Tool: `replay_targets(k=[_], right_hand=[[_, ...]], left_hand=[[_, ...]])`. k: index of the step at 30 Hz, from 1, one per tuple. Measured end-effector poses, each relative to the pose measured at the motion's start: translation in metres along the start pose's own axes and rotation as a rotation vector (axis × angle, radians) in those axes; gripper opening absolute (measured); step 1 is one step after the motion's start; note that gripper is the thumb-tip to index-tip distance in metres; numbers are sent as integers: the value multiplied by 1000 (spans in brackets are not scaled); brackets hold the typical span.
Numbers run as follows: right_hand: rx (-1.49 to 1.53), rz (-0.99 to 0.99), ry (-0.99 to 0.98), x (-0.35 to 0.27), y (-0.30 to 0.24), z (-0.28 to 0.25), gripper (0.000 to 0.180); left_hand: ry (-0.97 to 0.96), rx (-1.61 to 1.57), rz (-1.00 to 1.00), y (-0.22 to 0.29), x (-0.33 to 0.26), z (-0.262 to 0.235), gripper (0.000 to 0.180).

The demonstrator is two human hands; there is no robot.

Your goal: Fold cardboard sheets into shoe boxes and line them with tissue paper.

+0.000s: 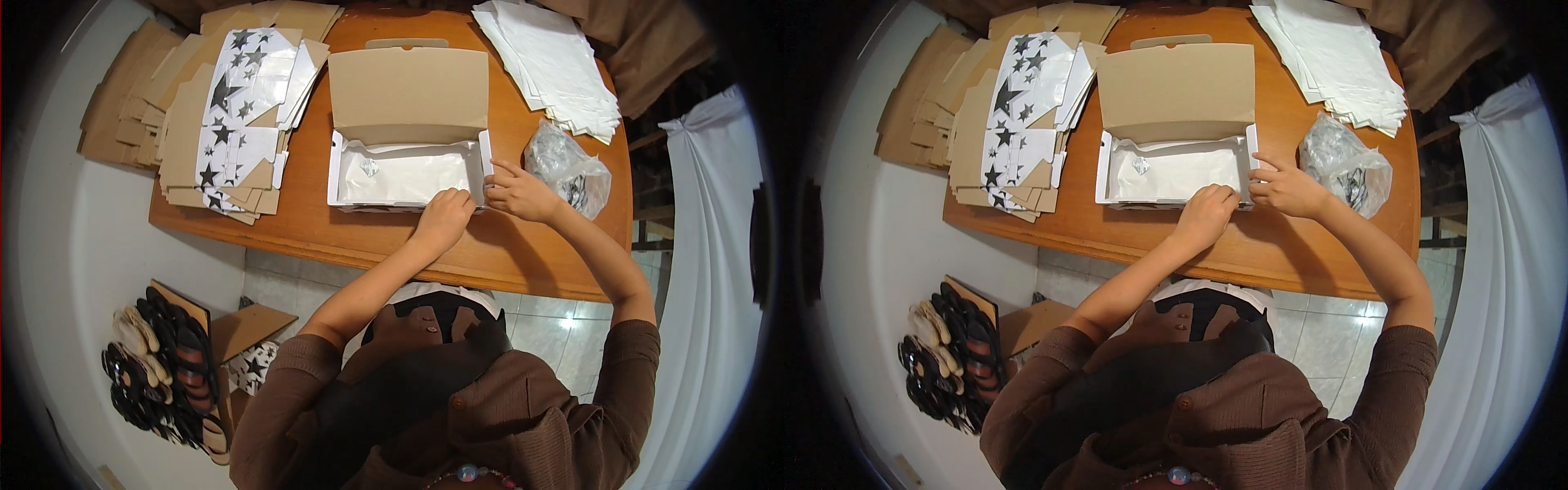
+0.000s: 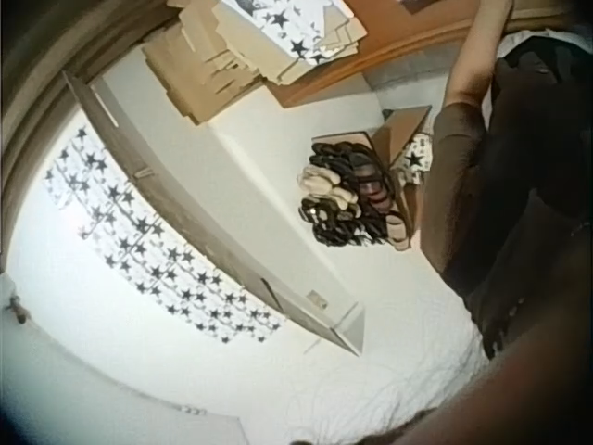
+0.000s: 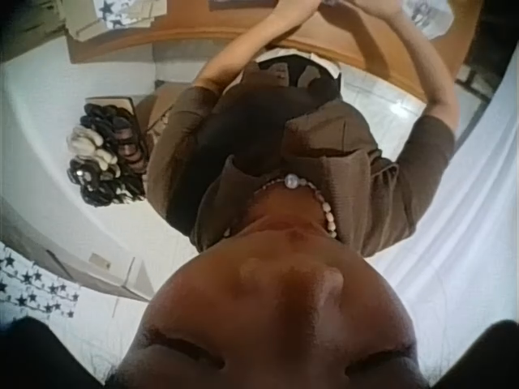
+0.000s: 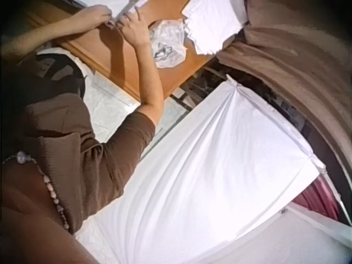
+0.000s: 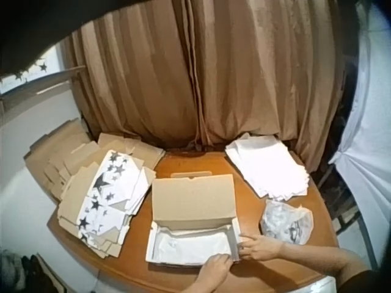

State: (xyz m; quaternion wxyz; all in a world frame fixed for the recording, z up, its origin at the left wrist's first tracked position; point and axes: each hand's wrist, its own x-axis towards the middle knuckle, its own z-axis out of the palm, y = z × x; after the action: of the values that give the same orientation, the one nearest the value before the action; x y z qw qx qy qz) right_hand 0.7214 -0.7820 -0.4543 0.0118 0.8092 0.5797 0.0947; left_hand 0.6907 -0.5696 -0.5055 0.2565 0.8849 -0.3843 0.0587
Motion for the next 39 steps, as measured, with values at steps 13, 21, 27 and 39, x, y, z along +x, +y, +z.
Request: replay_targets(k=[13, 21, 27, 39], right_hand=[[272, 353, 99, 37, -19, 3, 29], [299, 304, 339, 85, -63, 25, 19], [334, 350, 290, 94, -71, 22, 13], [488, 586, 70, 149, -64, 49, 27]], left_hand=[[330, 140, -250, -19, -39, -59, 20], [125, -4, -216, -64, -61, -77, 17], [51, -3, -134, -72, -68, -86, 30], [97, 267, -222, -86, -83, -76, 91]])
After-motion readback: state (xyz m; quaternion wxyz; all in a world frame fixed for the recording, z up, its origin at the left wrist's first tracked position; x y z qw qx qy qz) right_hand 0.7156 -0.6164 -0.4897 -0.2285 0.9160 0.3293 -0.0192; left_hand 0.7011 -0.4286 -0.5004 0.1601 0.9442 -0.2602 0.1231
